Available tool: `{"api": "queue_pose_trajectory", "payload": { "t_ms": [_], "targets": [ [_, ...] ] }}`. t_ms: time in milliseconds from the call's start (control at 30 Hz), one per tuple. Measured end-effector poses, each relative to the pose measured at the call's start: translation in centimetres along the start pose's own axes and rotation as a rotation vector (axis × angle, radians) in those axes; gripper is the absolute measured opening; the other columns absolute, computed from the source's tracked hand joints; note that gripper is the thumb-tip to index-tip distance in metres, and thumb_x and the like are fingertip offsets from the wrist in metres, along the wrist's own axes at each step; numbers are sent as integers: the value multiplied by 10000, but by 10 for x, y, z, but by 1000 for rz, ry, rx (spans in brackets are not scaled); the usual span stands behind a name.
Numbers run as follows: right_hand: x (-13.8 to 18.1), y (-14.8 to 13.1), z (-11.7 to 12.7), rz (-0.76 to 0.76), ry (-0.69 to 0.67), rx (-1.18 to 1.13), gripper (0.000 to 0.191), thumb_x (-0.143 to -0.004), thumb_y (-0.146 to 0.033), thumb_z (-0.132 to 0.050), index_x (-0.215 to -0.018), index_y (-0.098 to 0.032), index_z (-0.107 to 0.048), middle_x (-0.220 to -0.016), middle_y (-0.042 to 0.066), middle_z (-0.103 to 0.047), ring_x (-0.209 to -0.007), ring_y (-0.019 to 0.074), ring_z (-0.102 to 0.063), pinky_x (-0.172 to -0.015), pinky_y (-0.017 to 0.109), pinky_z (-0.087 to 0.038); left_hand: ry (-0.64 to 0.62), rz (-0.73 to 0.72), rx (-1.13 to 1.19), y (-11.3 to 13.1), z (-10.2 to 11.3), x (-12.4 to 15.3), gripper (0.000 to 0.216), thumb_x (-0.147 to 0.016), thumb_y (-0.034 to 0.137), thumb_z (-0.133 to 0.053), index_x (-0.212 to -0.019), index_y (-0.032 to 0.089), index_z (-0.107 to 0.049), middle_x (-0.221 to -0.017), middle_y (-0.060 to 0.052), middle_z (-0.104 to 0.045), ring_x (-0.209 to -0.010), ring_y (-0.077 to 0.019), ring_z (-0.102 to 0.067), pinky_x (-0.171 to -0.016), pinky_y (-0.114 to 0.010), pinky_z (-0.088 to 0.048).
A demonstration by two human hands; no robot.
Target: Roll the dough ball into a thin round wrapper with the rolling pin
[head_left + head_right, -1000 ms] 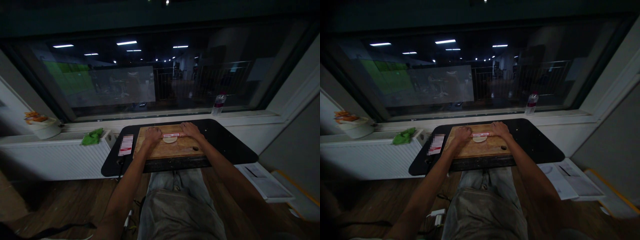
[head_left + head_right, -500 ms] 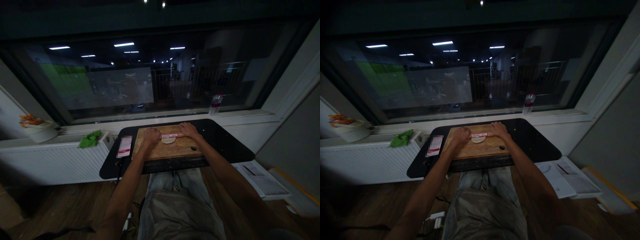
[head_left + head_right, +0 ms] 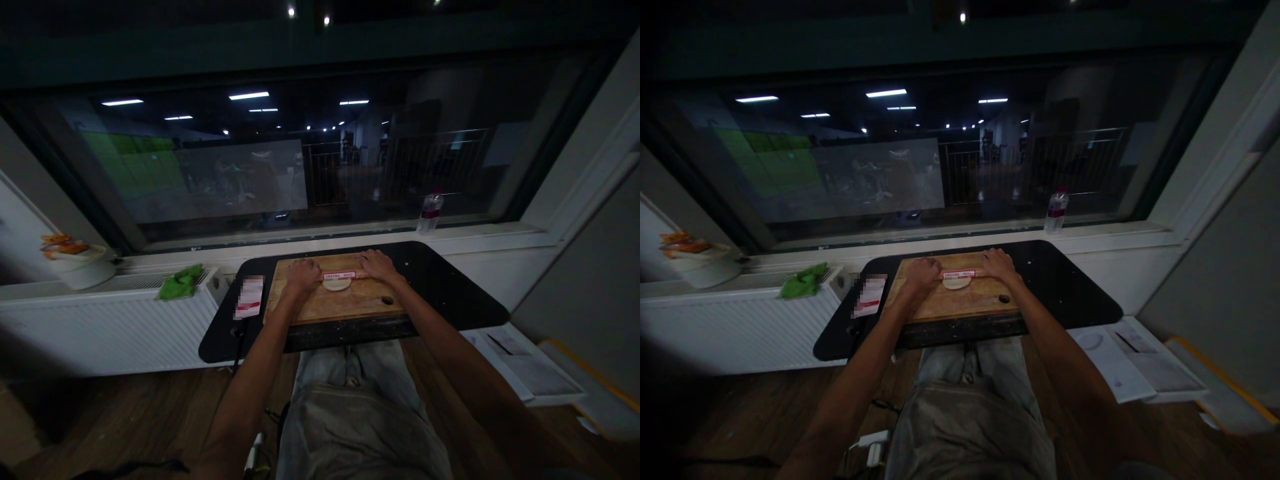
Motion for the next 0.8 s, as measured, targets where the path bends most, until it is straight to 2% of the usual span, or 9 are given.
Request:
{"api": "queue_pose_trajectory", "payload": {
  "t_ms": [167, 367, 467, 667, 800],
  "targets": [
    [3, -1, 0, 5, -16, 29, 529, -1187, -368, -308, -1462, -239, -741, -1503, 107, -725, -1351, 275, -650, -1120, 366, -487, -6, 17, 11, 1, 2, 1, 384, -1061, 292, -561, -1329, 114, -771, -1349, -230, -753, -1281, -349, -712, -1112, -465, -556],
    [13, -6, 0, 114, -18, 28, 487, -1143, -240, -381, -1472, -211, -738, -1605, 105, -677, -1492, 264, -588, -1258, 387, -407, 5, 2, 15, 2, 6, 4, 391, -1076, 260, -534, -1343, 94, -765, -1312, -253, -754, -1267, -375, -715, -1077, -506, -573],
    [19, -9, -1, 119, -17, 27, 488, -1150, -251, -377, -1477, -219, -738, -1609, 92, -678, -1520, 280, -576, -1288, 406, -390, 9, 24, 24, 1, 4, 5, 373, -1078, 244, -528, -1333, 122, -771, -1336, -229, -751, -1278, -358, -705, -1102, -497, -561],
    [49, -19, -1, 194, -8, 150, 463, -1143, -242, -388, -1443, -166, -732, -1514, 155, -733, -1454, 319, -622, -1249, 426, -432, 12, -4, 15, -2, -3, 2, 387, -1101, 253, -485, -1347, 111, -748, -1330, -232, -742, -1282, -346, -690, -1120, -483, -541],
    [76, -30, 6, 181, 29, 133, 488, -1182, -298, -315, -1424, -194, -727, -1444, 142, -768, -1396, 306, -660, -1206, 406, -454, 6, 4, 29, -3, -5, 1, 377, -1092, 235, -494, -1335, 105, -751, -1327, -229, -742, -1271, -346, -696, -1108, -470, -543]
  ]
}}
Point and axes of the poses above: each hand's wrist, its own x-axis away from the middle knuckle, its own z-axis out of the back of the hand, y = z × x, the point moved 4 cm from there along -x, towards the middle knuckle
